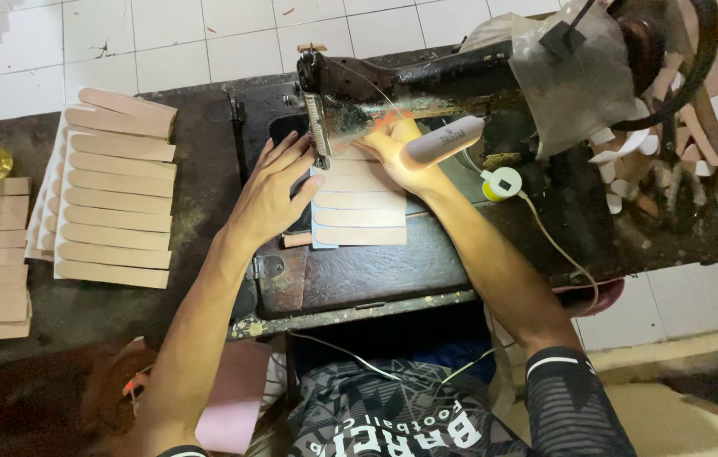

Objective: The person repeatedly feeds stacks of light-colored fabric pieces through a sewing machine, stitching along one edge. After each pass, the person removes the stitched stack, separates the pieces, and prepares the next batch for sewing.

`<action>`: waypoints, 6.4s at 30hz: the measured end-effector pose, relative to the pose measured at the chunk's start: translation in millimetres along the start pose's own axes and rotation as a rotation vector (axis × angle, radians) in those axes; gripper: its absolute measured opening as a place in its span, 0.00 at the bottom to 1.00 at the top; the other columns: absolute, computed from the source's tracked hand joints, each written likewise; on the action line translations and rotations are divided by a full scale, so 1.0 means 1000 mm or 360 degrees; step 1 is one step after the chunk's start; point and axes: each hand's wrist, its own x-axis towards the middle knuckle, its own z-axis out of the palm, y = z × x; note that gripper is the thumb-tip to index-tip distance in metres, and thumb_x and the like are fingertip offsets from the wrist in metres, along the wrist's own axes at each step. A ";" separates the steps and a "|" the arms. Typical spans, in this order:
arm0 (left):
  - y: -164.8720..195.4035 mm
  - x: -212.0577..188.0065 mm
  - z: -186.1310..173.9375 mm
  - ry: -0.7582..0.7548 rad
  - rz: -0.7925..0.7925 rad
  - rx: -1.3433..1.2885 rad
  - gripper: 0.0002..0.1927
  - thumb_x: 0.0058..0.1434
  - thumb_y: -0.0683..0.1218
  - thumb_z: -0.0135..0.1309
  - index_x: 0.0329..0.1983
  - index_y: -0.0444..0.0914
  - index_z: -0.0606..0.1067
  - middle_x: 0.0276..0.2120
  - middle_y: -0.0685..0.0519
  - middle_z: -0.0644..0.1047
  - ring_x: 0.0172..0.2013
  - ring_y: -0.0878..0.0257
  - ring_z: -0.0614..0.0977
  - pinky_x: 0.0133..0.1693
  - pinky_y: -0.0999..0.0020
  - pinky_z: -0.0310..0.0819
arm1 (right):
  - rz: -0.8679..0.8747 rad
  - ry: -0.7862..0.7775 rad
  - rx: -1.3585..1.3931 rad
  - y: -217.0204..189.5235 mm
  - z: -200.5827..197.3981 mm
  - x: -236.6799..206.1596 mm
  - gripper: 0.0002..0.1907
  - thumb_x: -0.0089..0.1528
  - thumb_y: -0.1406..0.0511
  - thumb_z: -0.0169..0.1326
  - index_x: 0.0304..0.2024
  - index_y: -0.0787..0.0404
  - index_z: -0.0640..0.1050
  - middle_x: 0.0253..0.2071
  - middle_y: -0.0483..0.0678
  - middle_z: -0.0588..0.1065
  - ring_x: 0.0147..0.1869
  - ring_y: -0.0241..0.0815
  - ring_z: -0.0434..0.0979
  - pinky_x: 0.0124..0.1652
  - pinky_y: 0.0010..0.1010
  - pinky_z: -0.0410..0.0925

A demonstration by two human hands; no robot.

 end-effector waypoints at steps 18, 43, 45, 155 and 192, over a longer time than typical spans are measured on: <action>0.004 0.005 0.009 0.0110 -0.0072 -0.0023 0.20 0.67 0.47 0.56 0.60 0.35 0.75 0.68 0.40 0.69 0.68 0.42 0.68 0.68 0.41 0.55 | 0.0083 0.0040 -0.0024 0.023 -0.008 0.001 0.13 0.65 0.67 0.51 0.25 0.62 0.73 0.24 0.37 0.66 0.29 0.28 0.59 0.29 0.26 0.54; 0.021 -0.003 0.013 0.0374 -0.0124 0.0265 0.22 0.64 0.49 0.59 0.58 0.34 0.76 0.61 0.41 0.74 0.63 0.43 0.73 0.64 0.50 0.63 | 0.0493 0.0290 0.0592 0.006 0.005 -0.002 0.11 0.60 0.73 0.46 0.23 0.62 0.75 0.28 0.42 0.74 0.35 0.30 0.75 0.46 0.24 0.73; 0.026 -0.010 0.016 0.0438 -0.0076 0.0391 0.22 0.63 0.51 0.61 0.55 0.32 0.76 0.57 0.40 0.75 0.61 0.42 0.74 0.64 0.51 0.65 | 0.0225 0.0185 0.0159 0.005 0.003 -0.003 0.15 0.63 0.70 0.51 0.21 0.62 0.69 0.23 0.40 0.66 0.28 0.30 0.63 0.33 0.26 0.60; 0.027 0.016 -0.036 -0.0016 0.0268 0.0227 0.24 0.61 0.49 0.62 0.58 0.34 0.77 0.59 0.43 0.75 0.61 0.45 0.73 0.63 0.54 0.65 | 0.0006 0.0005 0.0052 0.009 -0.006 -0.002 0.11 0.64 0.71 0.47 0.25 0.61 0.67 0.24 0.36 0.61 0.28 0.27 0.58 0.29 0.26 0.57; 0.060 -0.003 0.019 0.0374 -0.0264 0.0687 0.27 0.63 0.57 0.60 0.57 0.33 0.76 0.54 0.46 0.73 0.56 0.49 0.72 0.56 0.50 0.63 | 0.0052 -0.0016 0.0246 0.017 -0.002 -0.004 0.08 0.65 0.68 0.47 0.30 0.62 0.71 0.31 0.38 0.69 0.37 0.29 0.67 0.39 0.25 0.64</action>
